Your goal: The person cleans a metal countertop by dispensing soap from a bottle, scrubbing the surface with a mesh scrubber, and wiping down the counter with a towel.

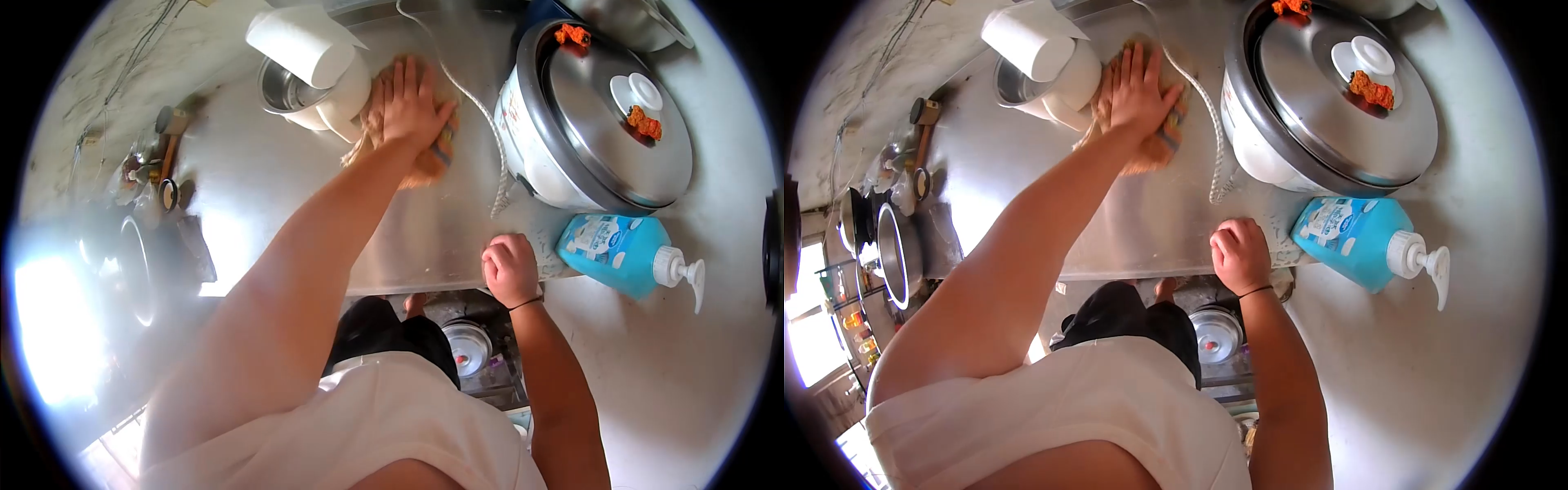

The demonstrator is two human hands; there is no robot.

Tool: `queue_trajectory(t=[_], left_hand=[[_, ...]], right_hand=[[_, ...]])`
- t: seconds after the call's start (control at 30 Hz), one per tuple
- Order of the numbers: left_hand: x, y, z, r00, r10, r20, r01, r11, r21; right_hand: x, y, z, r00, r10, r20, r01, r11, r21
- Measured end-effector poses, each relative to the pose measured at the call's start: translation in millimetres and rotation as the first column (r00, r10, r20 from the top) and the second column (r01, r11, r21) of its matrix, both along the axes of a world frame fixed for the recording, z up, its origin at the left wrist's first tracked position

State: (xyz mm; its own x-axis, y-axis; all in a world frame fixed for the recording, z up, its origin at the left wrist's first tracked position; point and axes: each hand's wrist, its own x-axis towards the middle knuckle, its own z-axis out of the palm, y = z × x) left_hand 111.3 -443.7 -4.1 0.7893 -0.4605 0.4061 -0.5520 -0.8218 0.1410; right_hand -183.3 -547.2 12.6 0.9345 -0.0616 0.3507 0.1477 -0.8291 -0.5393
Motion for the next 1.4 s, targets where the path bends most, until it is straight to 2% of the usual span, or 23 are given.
queue_trajectory(t=[0.13,0.2,0.23,0.37,0.5,0.63,0.67,0.73,0.77,0.83,0.87,1.0,1.03,1.1,1.13,1.17,1.2,1.27,1.3,1.37,1.4], left_hand=[[23.7,-53.0,-2.4,0.993,0.035,-0.112,-0.048,0.993,-0.112],[11.5,-60.2,19.6,0.956,-0.182,-0.228,0.183,0.983,-0.016],[11.1,-61.4,2.2,0.957,-0.282,-0.071,0.283,0.959,0.006],[-35.2,-25.1,8.2,0.905,-0.377,-0.196,0.365,0.926,-0.098],[-82.7,27.9,14.8,0.89,-0.413,-0.19,0.408,0.91,-0.069],[-148.1,75.2,28.1,0.76,-0.575,-0.303,0.585,0.808,-0.064],[-162.4,89.4,29.1,0.771,-0.562,-0.299,0.573,0.818,-0.059],[-180.6,120.8,29.3,0.623,-0.688,-0.372,0.657,0.719,-0.228],[-177.2,134.0,31.1,0.631,-0.679,-0.375,0.65,0.727,-0.223],[-163.6,159.6,35.8,0.647,-0.658,-0.385,0.685,0.723,-0.085],[-154.6,167.5,36.3,0.646,-0.658,-0.387,0.686,0.723,-0.085],[-98.0,168.2,25.0,0.884,-0.377,-0.276,0.379,0.924,-0.051],[-90.3,160.5,23.2,0.87,-0.406,-0.281,0.404,0.912,-0.068],[-84.9,144.2,20.7,0.962,-0.217,-0.168,0.216,0.976,-0.026],[-90.3,139.4,19.5,0.956,-0.238,-0.172,0.235,0.971,-0.038],[-97.5,136.7,19.1,0.965,-0.19,-0.181,0.187,0.982,-0.037],[-103.2,136.1,19.2,0.972,-0.144,-0.187,0.141,0.99,-0.033],[-118.9,143.5,17.3,0.964,-0.172,-0.202,0.17,0.985,-0.028],[-127.0,148.5,18.4,0.953,-0.216,-0.21,0.219,0.976,-0.013],[-144.9,151.9,22.7,0.922,-0.292,-0.254,0.308,0.951,0.022],[-153.8,149.9,24.2,0.918,-0.302,-0.255,0.317,0.948,0.019]], right_hand=[[-1.2,1.7,-2.8,1.0,-0.02,-0.014,0.019,0.999,-0.04],[-1.5,2.1,-4.3,0.999,-0.036,-0.021,0.034,0.998,-0.055],[-1.1,2.3,-4.5,0.999,-0.039,-0.012,0.039,0.998,-0.056],[1.0,3.6,-3.7,0.999,-0.034,-0.014,0.033,0.997,-0.068],[5.6,8.7,-4.3,0.998,-0.055,-0.008,0.054,0.997,-0.064],[5.0,10.7,-3.5,0.995,-0.081,-0.057,0.077,0.994,-0.078],[4.8,10.5,-2.5,0.997,-0.065,-0.052,0.061,0.995,-0.076],[3.3,10.4,-1.7,0.996,-0.072,-0.057,0.065,0.992,-0.11],[4.5,11.2,-3.4,0.995,-0.092,-0.046,0.088,0.993,-0.082],[6.6,11.8,-3.8,0.996,-0.083,-0.038,0.08,0.995,-0.064],[5.2,12.0,-2.6,0.996,-0.082,-0.037,0.08,0.995,-0.054],[6.3,14.1,-2.7,0.995,-0.103,-0.015,0.102,0.993,-0.067],[5.7,13.1,-5.6,0.995,-0.105,-0.001,0.104,0.992,-0.075],[4.6,12.6,-3.3,0.993,-0.119,-0.007,0.119,0.992,-0.047],[2.8,12.9,-1.4,0.995,-0.104,0.0,0.104,0.995,-0.002],[-0.8,12.4,-0.4,0.993,-0.116,-0.001,0.116,0.991,0.069],[-8.8,13.3,0.6,0.99,-0.138,0.001,0.137,0.989,0.062],[-35.3,20.2,3.0,0.954,-0.297,-0.043,0.293,0.889,0.352],[-50.6,23.8,3.6,0.948,-0.314,-0.043,0.309,0.886,0.346],[-80.4,26.0,6.2,0.772,-0.636,-0.007,0.546,0.658,0.519],[-89.2,20.9,15.5,0.685,-0.726,-0.06,0.631,0.551,0.546]])
